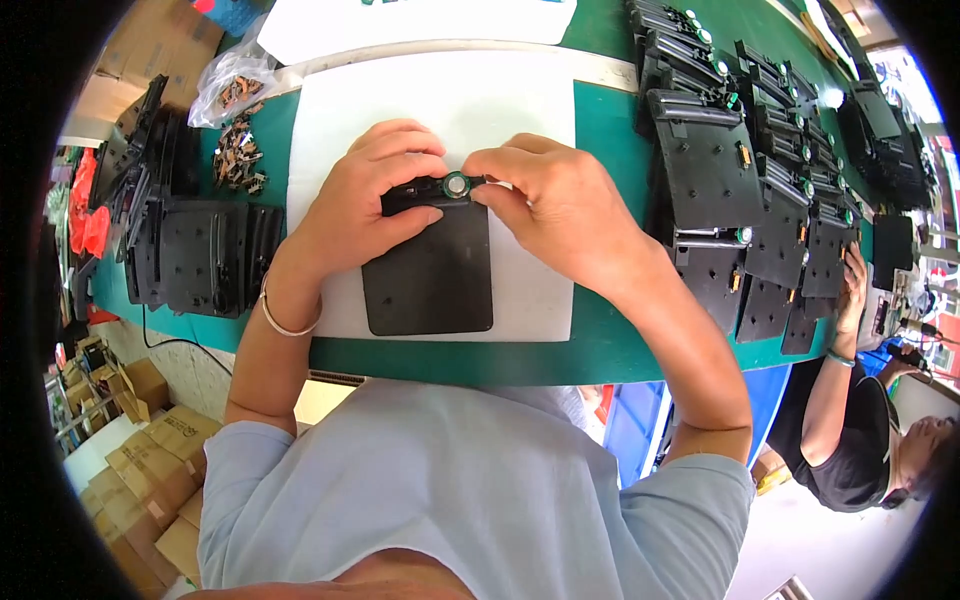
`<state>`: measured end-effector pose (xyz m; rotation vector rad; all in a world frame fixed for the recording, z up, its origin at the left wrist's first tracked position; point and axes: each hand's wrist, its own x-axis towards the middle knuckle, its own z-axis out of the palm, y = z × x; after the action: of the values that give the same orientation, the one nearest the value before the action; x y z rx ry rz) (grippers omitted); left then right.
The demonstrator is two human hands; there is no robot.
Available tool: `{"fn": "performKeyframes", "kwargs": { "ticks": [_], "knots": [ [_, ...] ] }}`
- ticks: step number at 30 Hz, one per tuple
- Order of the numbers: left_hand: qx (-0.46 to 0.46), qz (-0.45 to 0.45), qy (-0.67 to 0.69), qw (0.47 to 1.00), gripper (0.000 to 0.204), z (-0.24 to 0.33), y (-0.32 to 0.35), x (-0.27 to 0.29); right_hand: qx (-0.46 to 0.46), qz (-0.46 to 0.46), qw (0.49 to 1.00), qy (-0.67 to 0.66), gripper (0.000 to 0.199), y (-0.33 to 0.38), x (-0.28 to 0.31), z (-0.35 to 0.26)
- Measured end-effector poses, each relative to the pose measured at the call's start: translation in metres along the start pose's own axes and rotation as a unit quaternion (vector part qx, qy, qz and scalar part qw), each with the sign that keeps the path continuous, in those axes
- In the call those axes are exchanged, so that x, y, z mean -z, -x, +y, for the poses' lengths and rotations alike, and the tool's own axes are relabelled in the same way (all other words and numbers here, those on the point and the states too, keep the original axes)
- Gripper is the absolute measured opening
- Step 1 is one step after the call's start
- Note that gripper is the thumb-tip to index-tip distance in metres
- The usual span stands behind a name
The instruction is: The person assembles small electronic modules into black plastic housings by hand, taking the modules from a plastic tray and inserting them into the housings.
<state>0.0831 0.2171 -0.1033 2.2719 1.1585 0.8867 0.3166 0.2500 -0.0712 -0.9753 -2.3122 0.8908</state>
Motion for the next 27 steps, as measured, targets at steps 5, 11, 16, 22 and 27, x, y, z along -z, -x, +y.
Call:
{"fn": "performKeyframes", "kwargs": {
  "ticks": [5,11,16,22,27],
  "knots": [
    [-0.012,0.009,-0.003,1.0,0.035,-0.003,0.001,-0.002,0.008,-0.019,1.0,-0.009,0.019,-0.007,-0.009,0.003],
    [-0.007,0.008,-0.002,1.0,0.035,-0.003,0.001,-0.003,-0.011,-0.026,1.0,-0.008,0.017,-0.007,-0.01,0.003],
    [-0.006,0.009,-0.003,1.0,0.035,-0.003,0.001,-0.002,-0.008,-0.031,0.999,0.003,0.015,-0.008,-0.009,0.002],
    [-0.003,0.009,-0.002,1.0,0.035,-0.002,0.001,-0.002,-0.008,-0.008,1.0,0.021,0.01,-0.007,-0.014,-0.003],
    [-0.009,0.014,-0.008,1.0,0.035,-0.003,0.001,-0.003,0.005,0.039,0.998,0.039,0.007,-0.006,-0.019,-0.003]
  ]
}}
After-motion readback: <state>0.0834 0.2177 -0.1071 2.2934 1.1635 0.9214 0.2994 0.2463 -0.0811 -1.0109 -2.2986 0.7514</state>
